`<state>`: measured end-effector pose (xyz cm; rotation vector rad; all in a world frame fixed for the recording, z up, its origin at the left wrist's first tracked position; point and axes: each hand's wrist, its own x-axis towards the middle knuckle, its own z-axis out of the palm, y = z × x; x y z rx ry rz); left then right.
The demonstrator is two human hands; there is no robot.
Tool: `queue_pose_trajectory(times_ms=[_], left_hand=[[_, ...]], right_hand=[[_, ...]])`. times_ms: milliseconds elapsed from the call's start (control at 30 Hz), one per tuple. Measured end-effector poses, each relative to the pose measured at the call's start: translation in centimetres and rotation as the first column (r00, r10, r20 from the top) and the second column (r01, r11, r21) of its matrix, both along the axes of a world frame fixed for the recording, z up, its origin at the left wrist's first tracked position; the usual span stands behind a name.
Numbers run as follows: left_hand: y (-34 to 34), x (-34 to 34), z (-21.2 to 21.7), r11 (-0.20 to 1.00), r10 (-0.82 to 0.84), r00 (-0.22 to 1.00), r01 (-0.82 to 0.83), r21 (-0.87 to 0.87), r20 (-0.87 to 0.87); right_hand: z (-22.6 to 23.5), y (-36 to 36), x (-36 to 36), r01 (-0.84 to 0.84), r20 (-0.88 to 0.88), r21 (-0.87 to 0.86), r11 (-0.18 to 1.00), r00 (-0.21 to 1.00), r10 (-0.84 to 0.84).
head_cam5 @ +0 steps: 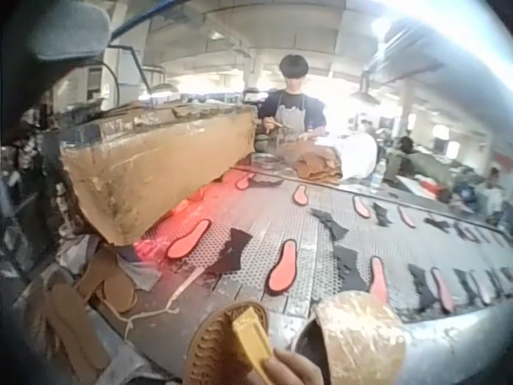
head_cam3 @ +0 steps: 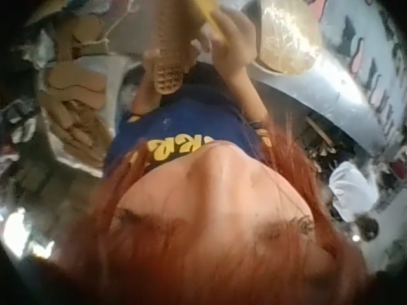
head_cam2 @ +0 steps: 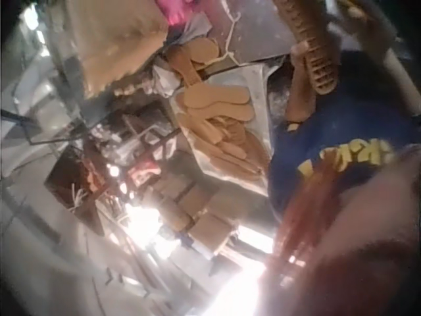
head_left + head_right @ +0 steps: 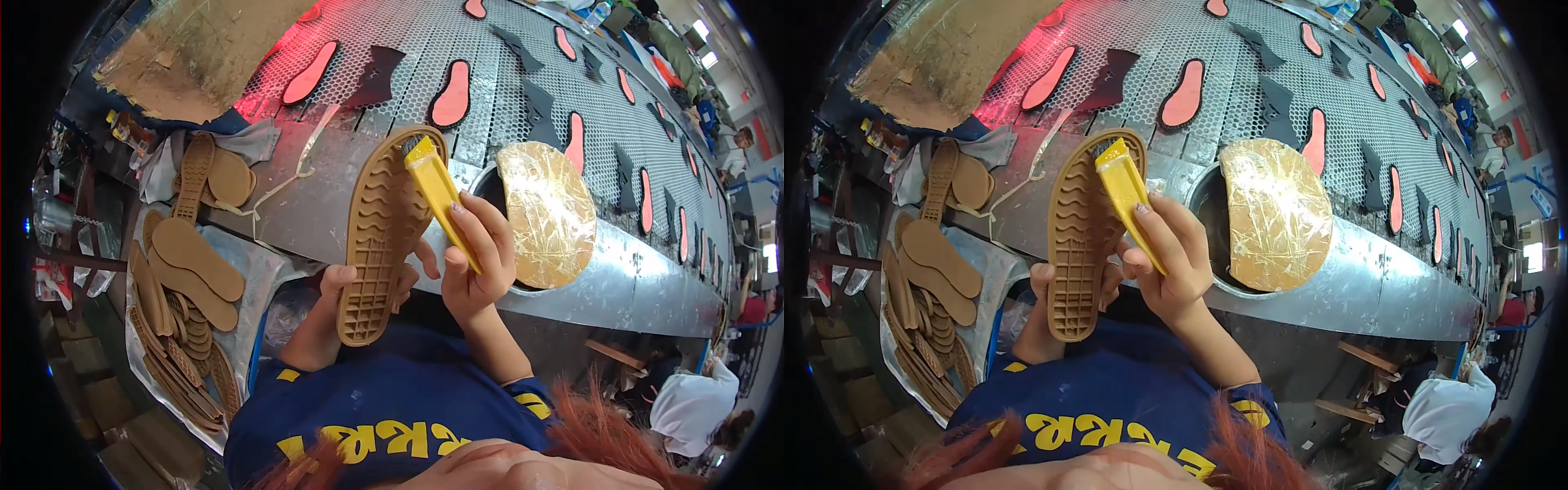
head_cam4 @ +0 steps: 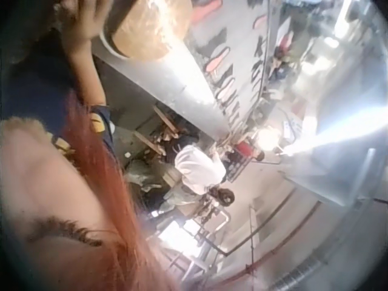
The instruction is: The person repeatedly picks up brown shoe soles from a stack and applies a yellow substance to the textured bottom using a yellow brush. The person works at a metal table in a workshop environment, handling the soles one at a time and placing them back on the table after application.
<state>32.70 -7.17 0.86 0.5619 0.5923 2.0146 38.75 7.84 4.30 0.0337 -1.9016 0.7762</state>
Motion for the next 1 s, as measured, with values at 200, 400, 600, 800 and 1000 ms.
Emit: queue_pose_trajectory(times_ms=[200,400,600,800,1000], left_hand=[[-0.5,-0.3,-0.1,0.997,-0.052,0.999,0.052,-0.053,-0.001],[-0.4,-0.5,-0.3,0.995,-0.037,0.995,0.028,-0.093,-0.095],[-0.5,-0.5,-0.6,0.999,-0.05,0.997,0.048,-0.02,-0.064],[0.4,-0.6,-0.6,0.994,-0.034,0.999,0.035,0.105,-0.016],[0.3,-0.4,-0.5,0.99,-0.094,0.991,0.083,0.11,0.098]], right_hand=[[0.0,0.0,0.5,0.001,-0.019,0.064,0.998,1.0,0.0],[-0.2,0.3,0.6,-0.018,-0.043,-0.017,1.0,0.999,0.017],[0.0,0.8,1.3,-0.134,-0.012,0.006,0.991,0.991,0.134],[0.6,1.4,1.7,-0.077,-0.059,0.024,0.997,0.995,0.078],[1.3,2.1,0.4,-0.123,0.049,-0.006,0.992,0.991,0.123]])
